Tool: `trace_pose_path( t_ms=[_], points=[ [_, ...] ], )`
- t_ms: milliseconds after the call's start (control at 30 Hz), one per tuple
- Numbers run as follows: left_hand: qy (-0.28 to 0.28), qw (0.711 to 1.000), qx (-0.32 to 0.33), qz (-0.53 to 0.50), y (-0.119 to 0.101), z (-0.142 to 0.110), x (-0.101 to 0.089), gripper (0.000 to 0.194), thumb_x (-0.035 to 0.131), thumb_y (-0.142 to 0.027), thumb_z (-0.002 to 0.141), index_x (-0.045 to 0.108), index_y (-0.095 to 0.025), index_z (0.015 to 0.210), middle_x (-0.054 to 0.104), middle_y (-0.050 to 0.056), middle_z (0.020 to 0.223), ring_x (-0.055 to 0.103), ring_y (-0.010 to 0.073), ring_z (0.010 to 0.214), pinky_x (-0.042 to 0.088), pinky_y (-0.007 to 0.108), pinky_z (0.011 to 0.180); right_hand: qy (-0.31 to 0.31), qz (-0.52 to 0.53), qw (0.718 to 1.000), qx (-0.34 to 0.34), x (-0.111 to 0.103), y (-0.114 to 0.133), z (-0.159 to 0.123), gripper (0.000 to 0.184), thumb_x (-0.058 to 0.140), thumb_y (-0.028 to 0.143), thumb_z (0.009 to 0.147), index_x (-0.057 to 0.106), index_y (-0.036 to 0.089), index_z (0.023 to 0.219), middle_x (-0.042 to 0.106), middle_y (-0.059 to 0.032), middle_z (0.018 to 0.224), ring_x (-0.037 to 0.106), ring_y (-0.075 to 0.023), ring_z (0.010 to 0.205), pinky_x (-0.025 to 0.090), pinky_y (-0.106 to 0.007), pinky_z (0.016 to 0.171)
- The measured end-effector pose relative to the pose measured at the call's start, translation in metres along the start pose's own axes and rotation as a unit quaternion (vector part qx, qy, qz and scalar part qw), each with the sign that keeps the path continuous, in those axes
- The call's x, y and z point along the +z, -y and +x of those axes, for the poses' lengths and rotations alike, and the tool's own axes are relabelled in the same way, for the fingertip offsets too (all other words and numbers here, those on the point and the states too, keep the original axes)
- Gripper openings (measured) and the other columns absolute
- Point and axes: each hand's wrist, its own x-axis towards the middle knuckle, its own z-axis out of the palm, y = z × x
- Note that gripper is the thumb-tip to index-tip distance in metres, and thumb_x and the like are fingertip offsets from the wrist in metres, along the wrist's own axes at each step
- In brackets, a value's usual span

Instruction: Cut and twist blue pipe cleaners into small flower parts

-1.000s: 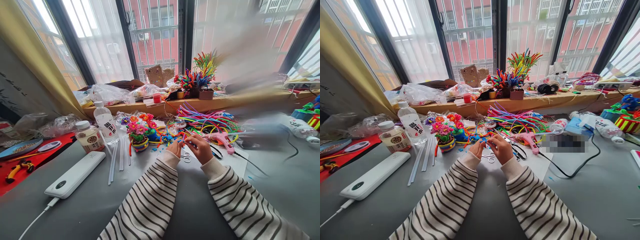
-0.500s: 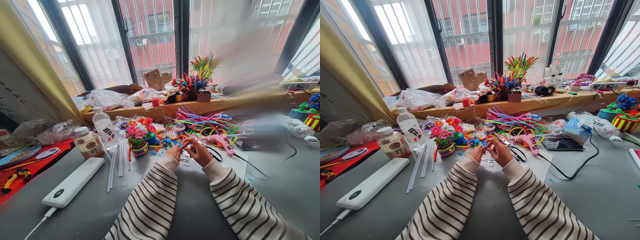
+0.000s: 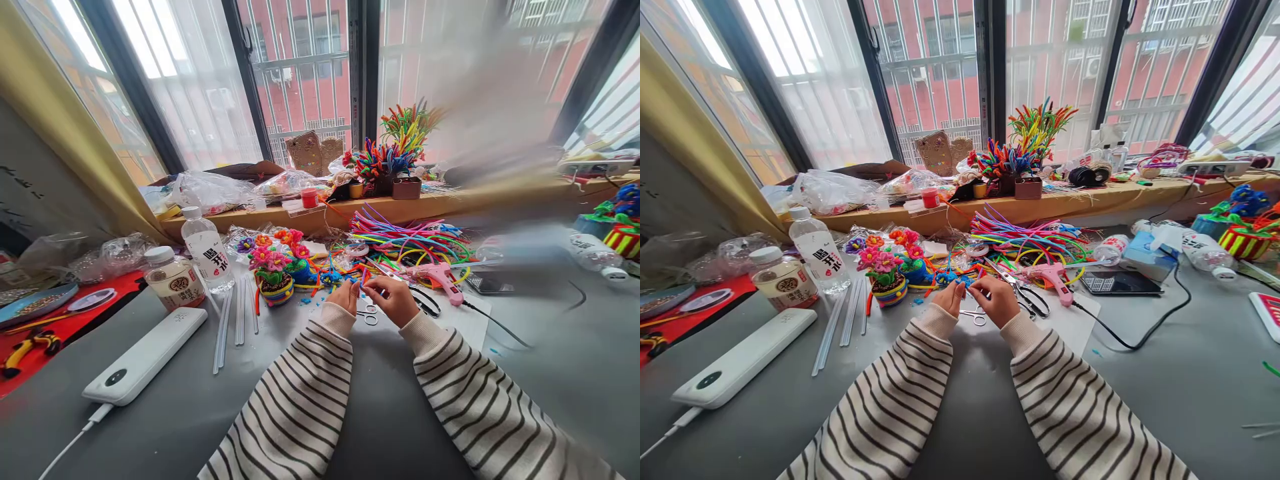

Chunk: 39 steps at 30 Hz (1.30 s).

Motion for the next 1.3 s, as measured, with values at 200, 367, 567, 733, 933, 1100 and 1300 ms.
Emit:
trace_pose_path(
  t_ms=[200,367,567,733,933,1100,1300],
  points=[
    [0.002,1.0,0.009,0.002,0.0,-0.001,0.002,0.031,0.02,-0.03,0.08,0.044,-0.018,0.064,0.05,0.004,0.059,0.046,0.0141,0.054,0.029,0.025,0.051,-0.029,0.022,0.998,0.051,0.005,0.001,-0.004,0.02,0.044,0.031,0.072,0.056,0.016,0.066,0.057,-0.0019,0.06,0.049,-0.0089,0.046,0.04,-0.02,0.043],
    [-0.011,1.0,0.008,-0.025,0.001,0.0,0.003,0.035,0.018,-0.033,0.08,0.045,-0.017,0.064,0.049,0.003,0.058,0.046,0.0129,0.054,0.03,0.024,0.053,-0.046,0.021,0.997,0.059,0.007,0.003,-0.004,0.019,0.044,0.031,0.072,0.054,0.016,0.065,0.055,-0.001,0.058,0.048,-0.0091,0.046,0.04,-0.02,0.043],
    [-0.029,0.997,0.001,-0.072,0.006,0.004,0.007,0.038,0.017,-0.038,0.079,0.044,-0.017,0.061,0.044,0.001,0.052,0.042,0.0108,0.049,0.03,0.023,0.05,-0.064,0.004,0.997,0.041,0.009,0.003,-0.003,0.016,0.044,0.029,0.073,0.051,0.017,0.065,0.054,-0.0005,0.059,0.049,-0.0093,0.05,0.041,-0.02,0.048],
    [-0.021,0.992,0.037,-0.122,0.009,0.005,0.002,0.041,0.017,-0.042,0.077,0.043,-0.016,0.059,0.042,0.0,0.051,0.039,0.0095,0.048,0.031,0.023,0.051,-0.045,-0.002,0.999,-0.011,0.002,0.004,0.0,0.018,0.044,0.023,0.073,0.049,0.018,0.09,0.051,-0.003,0.08,0.048,-0.009,0.059,0.043,-0.022,0.056],
    [0.013,0.981,0.098,-0.165,0.016,0.009,0.003,0.05,0.014,-0.05,0.074,0.046,-0.014,0.06,0.043,0.0,0.053,0.037,0.0085,0.049,0.032,0.022,0.049,0.023,-0.068,0.992,-0.108,-0.008,0.005,0.004,0.03,0.042,0.013,0.074,0.05,0.028,0.098,0.041,-0.0036,0.103,0.047,-0.0104,0.072,0.043,-0.027,0.068],
    [0.052,0.977,0.112,-0.176,0.022,0.013,0.003,0.054,0.012,-0.055,0.072,0.044,-0.015,0.054,0.04,0.0,0.051,0.036,0.0081,0.048,0.032,0.022,0.049,0.044,-0.122,0.982,-0.138,-0.01,0.003,0.006,0.032,0.041,0.011,0.073,0.051,0.029,0.098,0.041,-0.0036,0.104,0.046,-0.0106,0.072,0.043,-0.027,0.067],
    [0.112,0.973,0.12,-0.164,0.023,0.01,-0.007,0.047,0.018,-0.049,0.074,0.046,-0.014,0.058,0.04,-0.001,0.052,0.037,0.0075,0.05,0.032,0.021,0.051,0.068,-0.191,0.969,-0.141,-0.012,0.005,0.004,0.032,0.044,0.015,0.072,0.049,0.027,0.101,0.043,-0.005,0.104,0.047,-0.0117,0.074,0.044,-0.024,0.064]
  ],
)
